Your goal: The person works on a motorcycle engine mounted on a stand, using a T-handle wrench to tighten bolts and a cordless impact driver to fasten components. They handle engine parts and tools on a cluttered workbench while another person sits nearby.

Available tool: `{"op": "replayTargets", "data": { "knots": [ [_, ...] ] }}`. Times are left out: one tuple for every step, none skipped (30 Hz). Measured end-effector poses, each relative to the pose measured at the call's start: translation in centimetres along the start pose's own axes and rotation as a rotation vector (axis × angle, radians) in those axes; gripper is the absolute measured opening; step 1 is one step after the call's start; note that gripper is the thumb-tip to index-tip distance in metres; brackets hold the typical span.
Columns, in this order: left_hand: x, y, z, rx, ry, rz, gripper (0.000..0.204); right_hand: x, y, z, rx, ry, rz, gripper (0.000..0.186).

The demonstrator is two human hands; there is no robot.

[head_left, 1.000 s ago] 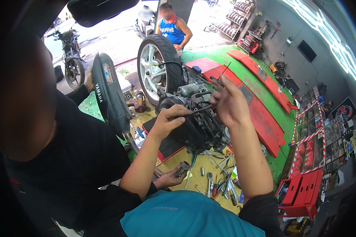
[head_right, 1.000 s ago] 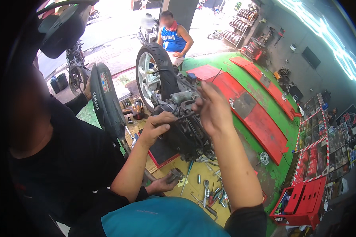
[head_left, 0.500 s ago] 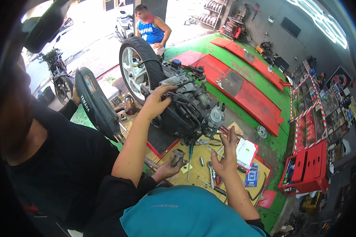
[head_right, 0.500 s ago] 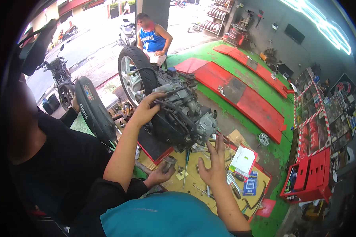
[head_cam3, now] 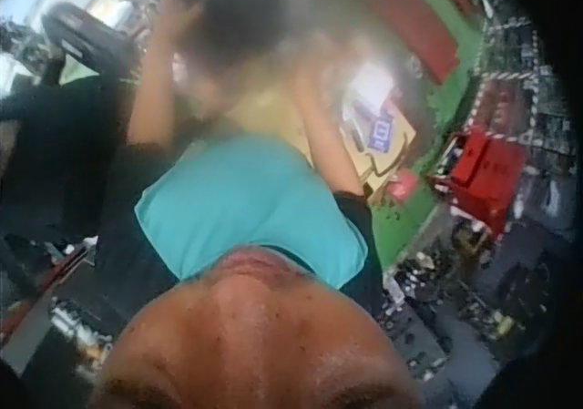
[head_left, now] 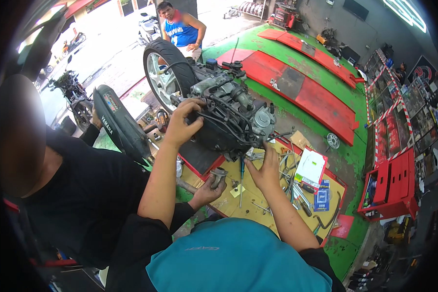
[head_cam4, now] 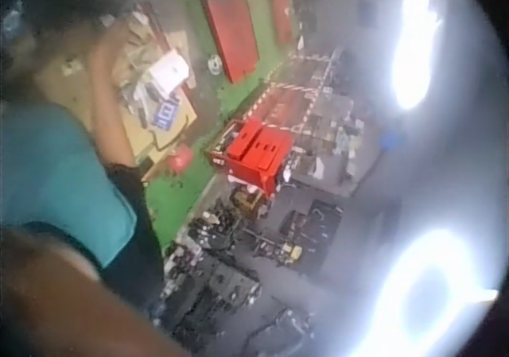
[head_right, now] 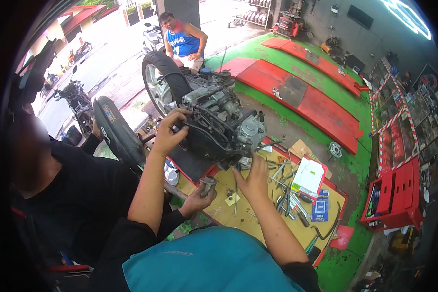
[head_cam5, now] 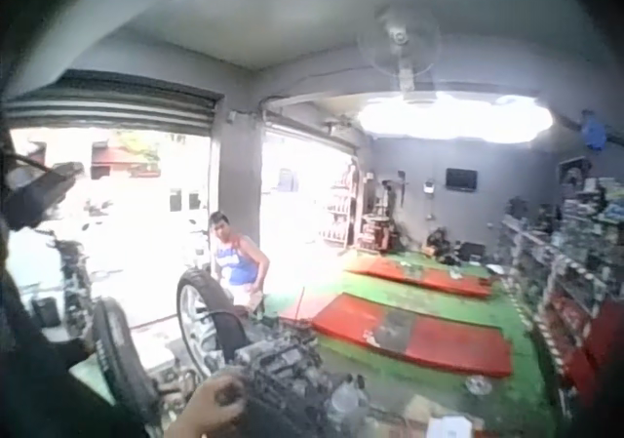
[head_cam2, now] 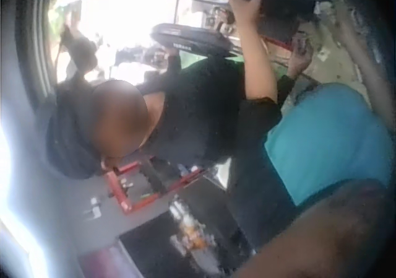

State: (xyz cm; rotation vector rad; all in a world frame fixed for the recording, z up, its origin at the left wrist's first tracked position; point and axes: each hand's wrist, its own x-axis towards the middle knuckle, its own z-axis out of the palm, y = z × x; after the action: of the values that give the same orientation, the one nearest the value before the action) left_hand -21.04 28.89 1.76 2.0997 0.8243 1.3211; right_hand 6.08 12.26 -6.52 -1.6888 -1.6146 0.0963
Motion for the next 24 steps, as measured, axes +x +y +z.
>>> {"op": "replayTargets", "data": {
  "knots": [
    [0.1,0.0,-0.3,0.015,-0.023,-0.012,0.021,0.6,-0.1,0.4,0.017,0.033,0.026,0.083],
    [0.1,0.1,-0.6,0.024,-0.029,-0.001,0.022,1.1,-0.3,0.5,0.077,0.061,0.046,0.072],
    [0.2,0.0,-0.9,0.044,-0.051,0.01,0.022,1.5,-0.4,0.5,0.041,0.099,0.015,0.068],
    [0.4,0.0,-1.2,0.064,-0.073,0.022,0.022,1.8,-0.5,0.5,0.005,0.138,-0.015,0.064],
    [0.6,-0.1,-1.2,0.084,-0.095,0.033,0.023,2.2,-0.5,0.3,-0.031,0.177,-0.045,0.06],
    [0.9,0.2,-1.1,0.078,-0.091,0.032,0.022,2.5,-0.6,0.2,-0.016,0.25,-0.107,0.048],
    [1.3,0.4,-0.9,0.072,-0.086,0.03,0.022,2.8,-0.4,0.1,-0.04,0.222,-0.139,0.046],
    [1.6,0.7,-0.6,0.067,-0.082,0.028,0.022,3.0,0.1,0.0,-0.063,0.194,-0.171,0.044],
    [1.8,0.8,-0.5,0.061,-0.079,0.025,0.021,3.2,0.0,-0.2,-0.088,0.165,-0.201,0.041],
    [1.8,1.0,-0.6,0.074,-0.09,-0.03,0.021,3.2,-0.3,-0.6,-0.063,0.204,-0.236,0.03],
    [1.8,1.3,-0.9,0.088,-0.1,-0.086,0.022,3.0,-0.4,-1.1,-0.035,0.215,-0.297,0.028],
    [1.9,1.6,-1.0,0.1,-0.11,-0.141,0.022,2.6,-0.1,-1.8,-0.01,0.227,-0.358,0.026],
    [1.7,1.9,-1.0,0.144,-0.139,-0.144,0.023,2.1,0.2,-2.6,0.017,0.236,-0.419,0.025],
    [1.4,2.2,-1.0,0.188,-0.168,-0.147,0.024,1.2,0.2,-3.4,-0.075,0.122,-0.391,0.023],
    [1.2,2.5,-0.9,0.23,-0.2,-0.149,0.026,0.1,0.6,-3.5,-0.089,0.051,-0.354,0.024],
    [1.0,2.5,-0.7,0.258,-0.204,-0.103,0.027,-0.8,0.9,-3.6,-0.103,-0.018,-0.317,0.025],
    [0.8,2.5,-0.5,0.284,-0.208,-0.056,0.028,-1.8,1.2,-3.5,-0.116,-0.088,-0.28,0.026],
    [0.7,2.5,-0.4,0.315,-0.208,-0.006,0.029,-2.5,1.5,-3.2,-0.128,-0.114,-0.256,0.029],
    [0.5,2.0,-0.4,0.346,-0.217,0.056,0.029,-3.3,1.9,-2.6,-0.14,-0.14,-0.233,0.031],
    [0.1,1.3,-0.3,0.376,-0.226,0.119,0.028,-3.9,2.2,-2.2,-0.151,-0.166,-0.209,0.033],
    [0.2,1.4,0.1,0.399,-0.235,0.184,0.028,-4.4,2.4,-1.8,-0.149,-0.158,-0.206,0.036],
    [0.0,1.6,0.5,0.42,-0.14,0.199,0.031,-4.8,2.4,-1.4,-0.147,-0.149,-0.202,0.038],
    [-0.6,2.0,1.1,0.439,-0.044,0.214,0.033,-5.1,2.6,-1.2,-0.146,-0.141,-0.198,0.04],
    [-1.1,2.3,1.7,0.455,0.056,0.226,0.036,-5.2,2.8,-1.2,-0.153,-0.138,-0.191,0.043]
  ]
}}
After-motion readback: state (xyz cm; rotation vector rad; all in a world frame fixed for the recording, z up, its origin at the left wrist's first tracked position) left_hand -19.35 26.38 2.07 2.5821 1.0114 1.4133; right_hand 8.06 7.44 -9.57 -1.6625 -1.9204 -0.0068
